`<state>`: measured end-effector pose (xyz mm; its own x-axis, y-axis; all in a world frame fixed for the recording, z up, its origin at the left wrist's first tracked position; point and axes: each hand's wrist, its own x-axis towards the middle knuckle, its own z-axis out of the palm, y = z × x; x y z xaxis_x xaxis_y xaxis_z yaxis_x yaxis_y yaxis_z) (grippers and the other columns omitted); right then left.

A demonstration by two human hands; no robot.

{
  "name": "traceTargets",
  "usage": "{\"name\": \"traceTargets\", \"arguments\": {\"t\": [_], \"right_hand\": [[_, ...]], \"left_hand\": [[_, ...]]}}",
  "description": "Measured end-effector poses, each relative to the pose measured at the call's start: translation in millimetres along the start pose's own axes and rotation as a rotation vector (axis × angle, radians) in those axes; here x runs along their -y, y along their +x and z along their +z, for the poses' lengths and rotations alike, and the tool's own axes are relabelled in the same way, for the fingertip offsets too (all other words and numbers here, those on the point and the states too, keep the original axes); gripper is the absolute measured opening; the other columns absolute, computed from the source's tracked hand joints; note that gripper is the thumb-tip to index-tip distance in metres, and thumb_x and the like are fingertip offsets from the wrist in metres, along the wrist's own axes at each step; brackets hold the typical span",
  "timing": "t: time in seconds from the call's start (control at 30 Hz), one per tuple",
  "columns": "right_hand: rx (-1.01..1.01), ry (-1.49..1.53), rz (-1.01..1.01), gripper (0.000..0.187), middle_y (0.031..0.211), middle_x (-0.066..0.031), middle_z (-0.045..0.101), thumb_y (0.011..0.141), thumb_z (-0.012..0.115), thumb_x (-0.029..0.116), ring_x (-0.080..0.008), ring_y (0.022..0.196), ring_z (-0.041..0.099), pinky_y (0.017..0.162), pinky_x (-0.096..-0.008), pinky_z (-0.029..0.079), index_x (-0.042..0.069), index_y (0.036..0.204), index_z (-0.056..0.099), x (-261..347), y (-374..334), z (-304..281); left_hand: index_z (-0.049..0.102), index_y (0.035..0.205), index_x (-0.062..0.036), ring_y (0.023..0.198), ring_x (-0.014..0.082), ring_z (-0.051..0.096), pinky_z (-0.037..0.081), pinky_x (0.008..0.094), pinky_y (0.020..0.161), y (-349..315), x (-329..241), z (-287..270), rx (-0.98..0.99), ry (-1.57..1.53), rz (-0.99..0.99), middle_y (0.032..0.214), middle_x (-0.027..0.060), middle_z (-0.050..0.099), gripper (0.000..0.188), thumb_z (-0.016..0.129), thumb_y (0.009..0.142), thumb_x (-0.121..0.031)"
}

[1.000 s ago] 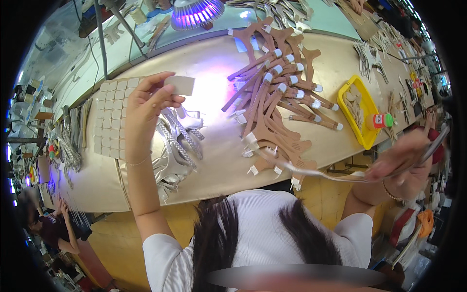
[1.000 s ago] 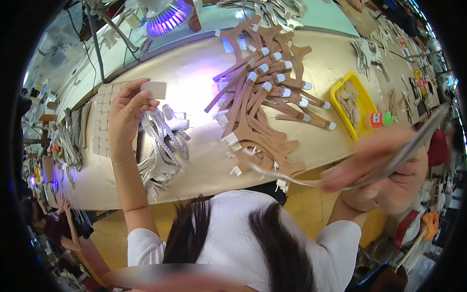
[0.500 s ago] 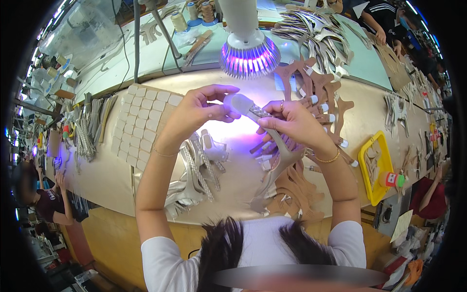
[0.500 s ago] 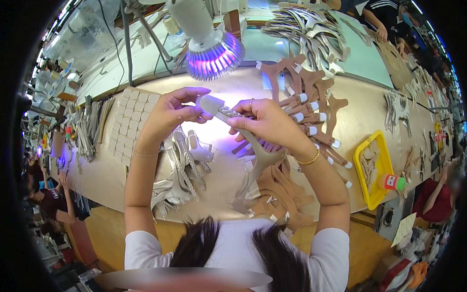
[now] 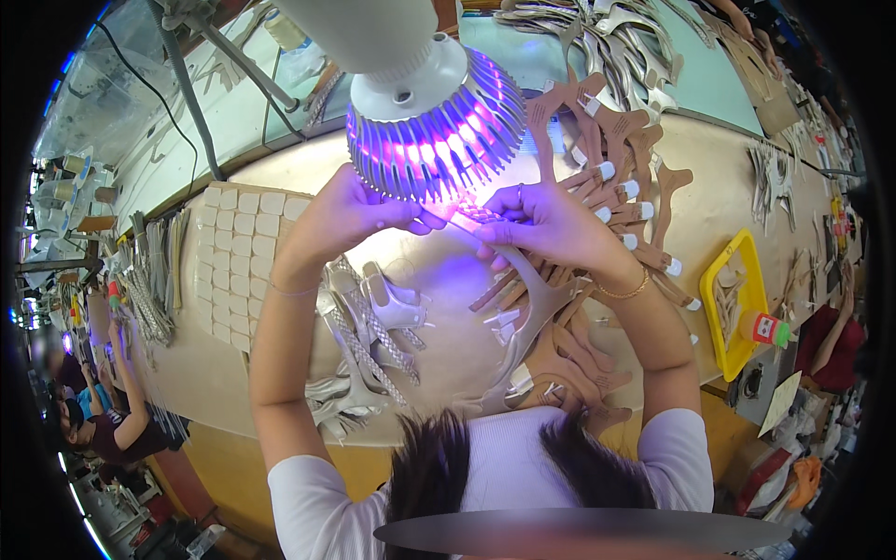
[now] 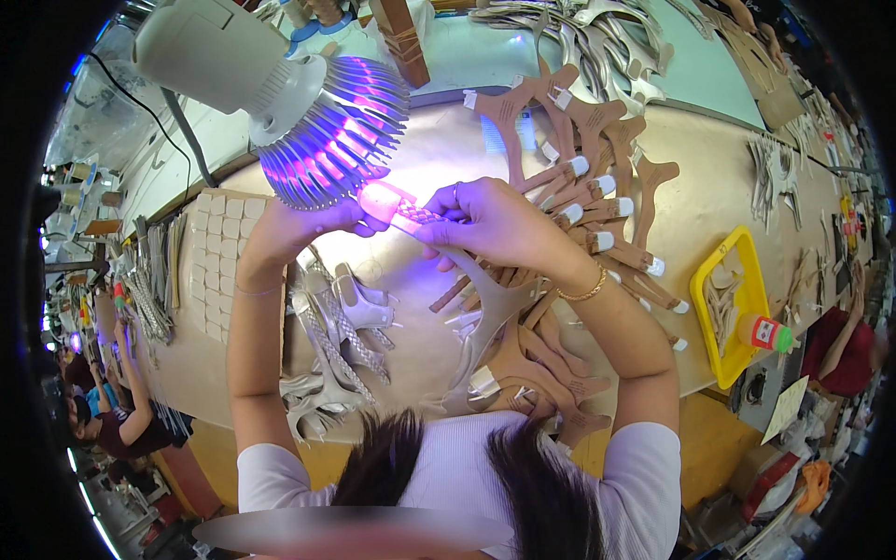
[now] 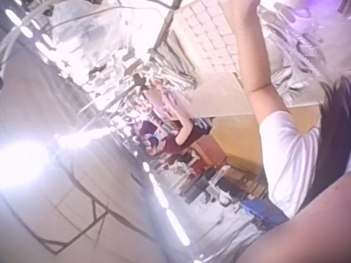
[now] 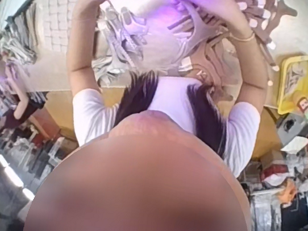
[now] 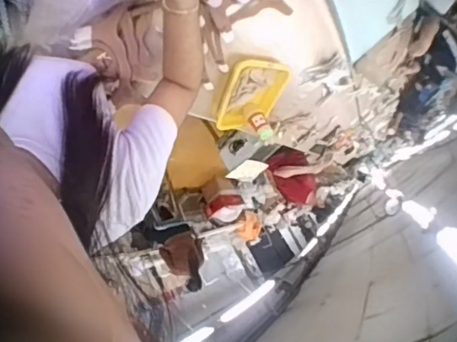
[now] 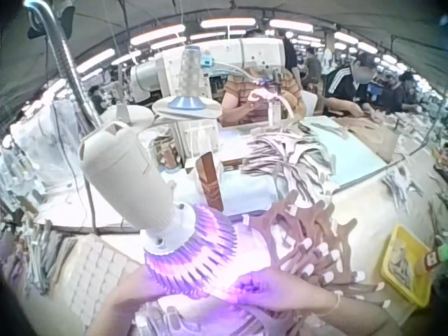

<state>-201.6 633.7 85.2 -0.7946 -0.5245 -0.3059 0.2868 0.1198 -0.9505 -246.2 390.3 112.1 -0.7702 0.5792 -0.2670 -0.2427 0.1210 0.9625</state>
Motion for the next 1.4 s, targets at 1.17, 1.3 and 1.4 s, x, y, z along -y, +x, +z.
{"name": "traceTargets", "arguments": {"t": [1.17,1.3,1.4], "right_hand": [[-0.011,-0.026,-0.034,0.025,0.077,-0.0091,0.068,0.088,0.063,0.02,-0.0114,0.066,0.065,0.06,-0.023,0.051,-0.005,0.093,0.062,-6.8,2.9,0.0],[-0.015,-0.037,-0.042,0.025,0.076,-0.0085,0.068,0.088,0.063,0.02,-0.0106,0.065,0.065,0.06,-0.0232,0.051,-0.005,0.091,0.063,-7.0,3.0,0.1],[-0.02,-0.032,-0.029,0.026,0.075,-0.0076,0.067,0.088,0.063,0.021,-0.01,0.065,0.064,0.06,-0.0232,0.05,-0.004,0.091,0.063,-6.1,2.0,-0.1]], "left_hand": [[0.051,0.118,0.0059,0.086,0.0219,0.067,0.058,0.0324,0.074,1.9,6.2,0.5,-0.003,-0.031,0.038,0.102,0.0157,0.064,0.042,0.065,0.08,0.0],[0.051,0.119,0.0057,0.086,0.0223,0.067,0.058,0.0326,0.074,2.0,4.9,0.6,0.002,-0.039,0.035,0.102,0.0158,0.064,0.042,0.065,0.08,-0.001],[0.051,0.119,0.006,0.086,0.0226,0.067,0.058,0.0327,0.074,1.9,3.3,1.0,-0.001,-0.014,0.037,0.102,0.016,0.064,0.042,0.065,0.08,-0.001]]}}
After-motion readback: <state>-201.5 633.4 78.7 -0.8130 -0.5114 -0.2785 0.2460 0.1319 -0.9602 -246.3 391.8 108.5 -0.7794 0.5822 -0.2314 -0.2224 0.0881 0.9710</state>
